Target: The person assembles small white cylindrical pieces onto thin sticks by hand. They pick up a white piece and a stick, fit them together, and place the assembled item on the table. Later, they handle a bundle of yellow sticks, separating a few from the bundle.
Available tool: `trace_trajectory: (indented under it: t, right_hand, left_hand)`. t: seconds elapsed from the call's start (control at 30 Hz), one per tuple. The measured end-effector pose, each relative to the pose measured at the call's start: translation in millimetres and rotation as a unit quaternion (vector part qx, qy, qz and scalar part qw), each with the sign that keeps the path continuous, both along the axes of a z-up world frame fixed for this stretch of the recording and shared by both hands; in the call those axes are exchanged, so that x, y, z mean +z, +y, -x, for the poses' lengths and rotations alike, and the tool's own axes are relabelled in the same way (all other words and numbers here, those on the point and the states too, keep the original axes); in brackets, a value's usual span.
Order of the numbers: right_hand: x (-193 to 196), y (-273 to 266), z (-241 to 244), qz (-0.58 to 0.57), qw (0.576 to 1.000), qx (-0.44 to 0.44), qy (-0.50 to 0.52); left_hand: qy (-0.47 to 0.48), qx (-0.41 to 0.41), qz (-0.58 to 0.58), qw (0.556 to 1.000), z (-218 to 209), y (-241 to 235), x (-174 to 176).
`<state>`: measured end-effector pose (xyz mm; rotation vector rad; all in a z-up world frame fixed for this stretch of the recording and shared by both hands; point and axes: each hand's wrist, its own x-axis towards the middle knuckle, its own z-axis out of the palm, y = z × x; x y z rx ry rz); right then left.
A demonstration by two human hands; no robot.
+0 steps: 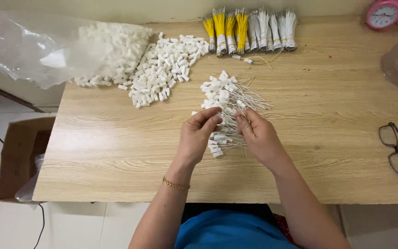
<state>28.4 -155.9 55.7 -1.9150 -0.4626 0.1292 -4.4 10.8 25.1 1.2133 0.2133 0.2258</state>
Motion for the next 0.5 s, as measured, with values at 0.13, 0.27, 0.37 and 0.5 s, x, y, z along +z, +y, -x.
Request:
trace_trajectory:
  t: [0.13,0.27,0.37,0.5]
  right_hand:
    - [13,-1,5,0.065,0.997,-0.003,-0.034]
    - [25,4,13,0.06,0.998,-0.003,-0.033]
    - [29,8,18,0.064,0.997,-0.019,-0.046]
    - [27,7,21,0.094,0.993,-0.029,-0.064]
  left_hand:
    - [0.001,-0.007,-0.008,1.0,-7,0,-12]
    - [-0.005,0.001,-0.012,1.0,-4,-6,-10]
    - [-0.002,-0.005,-0.028,1.0,0,-12,-5]
    - [0.017,-0.01,0.002,1.0,-2,-19,-3]
